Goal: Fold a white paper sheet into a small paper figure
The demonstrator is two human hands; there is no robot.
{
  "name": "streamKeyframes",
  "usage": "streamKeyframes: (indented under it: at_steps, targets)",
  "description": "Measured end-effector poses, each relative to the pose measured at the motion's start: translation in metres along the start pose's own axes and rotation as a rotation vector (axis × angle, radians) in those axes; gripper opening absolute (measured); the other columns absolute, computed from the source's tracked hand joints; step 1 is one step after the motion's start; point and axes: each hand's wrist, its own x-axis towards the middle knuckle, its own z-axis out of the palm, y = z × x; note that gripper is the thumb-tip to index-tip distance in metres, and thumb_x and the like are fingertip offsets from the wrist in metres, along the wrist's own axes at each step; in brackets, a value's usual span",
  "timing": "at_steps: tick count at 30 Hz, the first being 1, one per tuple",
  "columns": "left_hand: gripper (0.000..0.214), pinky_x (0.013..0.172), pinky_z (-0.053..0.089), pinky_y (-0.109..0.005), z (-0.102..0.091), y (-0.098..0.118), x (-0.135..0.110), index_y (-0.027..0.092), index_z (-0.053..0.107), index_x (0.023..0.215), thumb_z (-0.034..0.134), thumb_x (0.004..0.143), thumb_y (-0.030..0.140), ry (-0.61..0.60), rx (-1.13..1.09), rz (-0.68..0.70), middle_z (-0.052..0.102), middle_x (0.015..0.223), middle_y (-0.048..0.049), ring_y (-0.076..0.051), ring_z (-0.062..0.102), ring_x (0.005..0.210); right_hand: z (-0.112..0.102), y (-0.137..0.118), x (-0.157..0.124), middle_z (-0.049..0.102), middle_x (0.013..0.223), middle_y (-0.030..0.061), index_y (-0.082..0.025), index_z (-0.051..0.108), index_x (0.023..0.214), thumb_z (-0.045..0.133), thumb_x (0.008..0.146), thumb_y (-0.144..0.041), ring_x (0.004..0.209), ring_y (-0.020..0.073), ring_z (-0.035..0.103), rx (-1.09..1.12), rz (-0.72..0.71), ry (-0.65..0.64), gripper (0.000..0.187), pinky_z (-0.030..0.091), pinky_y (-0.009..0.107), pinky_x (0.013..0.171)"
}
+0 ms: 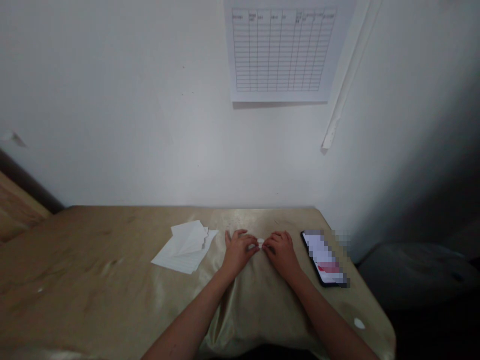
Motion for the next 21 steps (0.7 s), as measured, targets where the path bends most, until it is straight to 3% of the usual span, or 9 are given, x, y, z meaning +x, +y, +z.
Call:
streamKeyframes:
  at_steps: [10, 15, 21]
  targets:
    - [0.007, 0.119, -0.002, -0.070, -0.0019, 0.0035, 0.0001, 0.035, 0.078, 0.093, 0.073, 0.088, 0.035, -0.010, 0.002, -0.030, 0.077, 0.120, 0.0026, -0.029, 0.048, 0.134, -0.0011, -0.0012, 0.0002, 0.073, 0.105, 0.0031, -0.027, 0.075, 0.094, 0.063, 0.093, -0.024, 0.116, 0.0248, 0.054, -0.058, 0.006, -0.023, 0.012, 0.023, 0.048, 0.116]
    - [0.006, 0.119, 0.002, -0.069, 0.0016, 0.0041, 0.0020, 0.034, 0.078, 0.091, 0.073, 0.087, 0.035, 0.020, -0.002, -0.067, 0.077, 0.119, 0.0027, -0.030, 0.047, 0.135, 0.0013, -0.0040, 0.0013, 0.073, 0.107, 0.0048, -0.026, 0.075, 0.092, 0.065, 0.092, -0.027, 0.111, 0.0244, 0.056, -0.056, 0.090, -0.010, 0.010, 0.033, 0.043, 0.106]
    - [0.004, 0.117, 0.007, -0.072, 0.0014, 0.0072, 0.0051, 0.032, 0.079, 0.085, 0.076, 0.084, 0.034, 0.022, -0.011, -0.137, 0.073, 0.128, 0.0027, -0.031, 0.044, 0.137, 0.0052, -0.0046, 0.0033, 0.074, 0.104, 0.0028, -0.026, 0.075, 0.084, 0.065, 0.090, -0.027, 0.109, 0.0238, 0.057, -0.005, 0.174, 0.028, 0.012, 0.032, 0.041, 0.105]
